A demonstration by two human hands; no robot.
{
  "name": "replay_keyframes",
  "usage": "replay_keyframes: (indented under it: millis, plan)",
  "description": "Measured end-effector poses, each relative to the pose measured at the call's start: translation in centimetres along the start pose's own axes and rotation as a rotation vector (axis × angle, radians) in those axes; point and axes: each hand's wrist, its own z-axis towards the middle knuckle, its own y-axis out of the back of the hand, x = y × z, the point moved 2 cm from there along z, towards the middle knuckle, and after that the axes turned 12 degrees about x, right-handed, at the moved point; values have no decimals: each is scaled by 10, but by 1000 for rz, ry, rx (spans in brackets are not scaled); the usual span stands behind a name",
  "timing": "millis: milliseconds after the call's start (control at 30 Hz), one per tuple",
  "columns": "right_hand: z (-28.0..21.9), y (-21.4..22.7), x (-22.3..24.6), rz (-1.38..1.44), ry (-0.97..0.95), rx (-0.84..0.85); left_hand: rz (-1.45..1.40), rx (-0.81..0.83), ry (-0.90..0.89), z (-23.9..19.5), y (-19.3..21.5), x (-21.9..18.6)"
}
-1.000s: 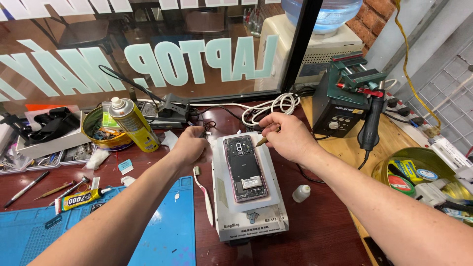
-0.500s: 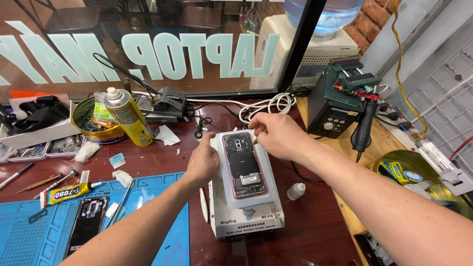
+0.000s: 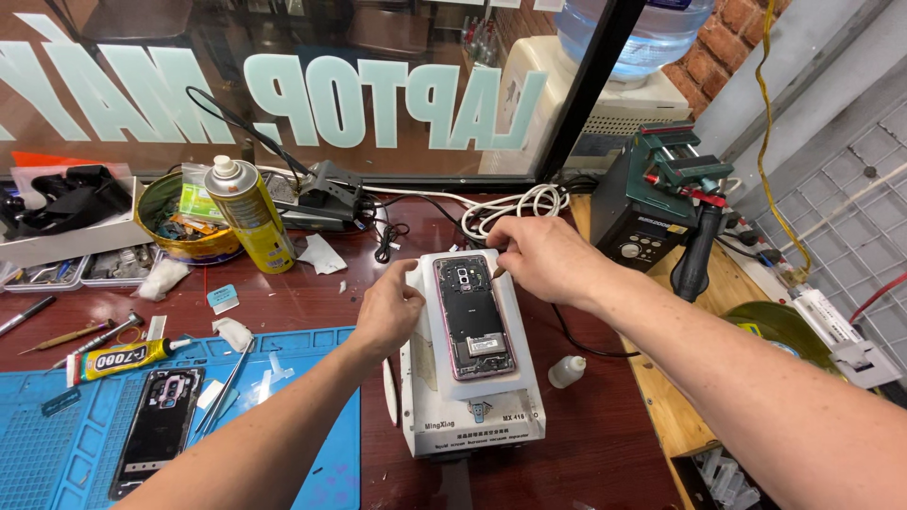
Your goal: The person applies liquid adhesive to the edges of a smartphone back cover and then uses a wooden stick to spread and press the adhesive along the perimeter. The phone is held on a white box while the person works around the edges.
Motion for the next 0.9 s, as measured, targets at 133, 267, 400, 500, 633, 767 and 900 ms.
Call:
replay_keyframes:
  millis: [133, 267, 400, 500, 633, 767, 900]
  plan:
    - [-3, 9, 12, 11, -280, 134, 52, 24, 82, -5, 0, -6]
    - [-4, 4, 20, 54, -270, 107, 26, 18, 87, -8, 1, -10]
    - [-1, 2, 22, -79, 34, -55, 19, 15, 80, -5, -1, -6]
    - [-1, 0, 17, -8, 17, 66, -6, -3, 25, -2, -3, -1]
    - [9, -6, 22, -79, -152, 94, -131, 23, 9, 4, -1, 7]
    - [16, -5, 21, -130, -63, -13, -219, 46, 58, 1, 3, 16]
    - [23, -9, 15, 9, -57, 62, -228, 40, -15, -6, 0, 17]
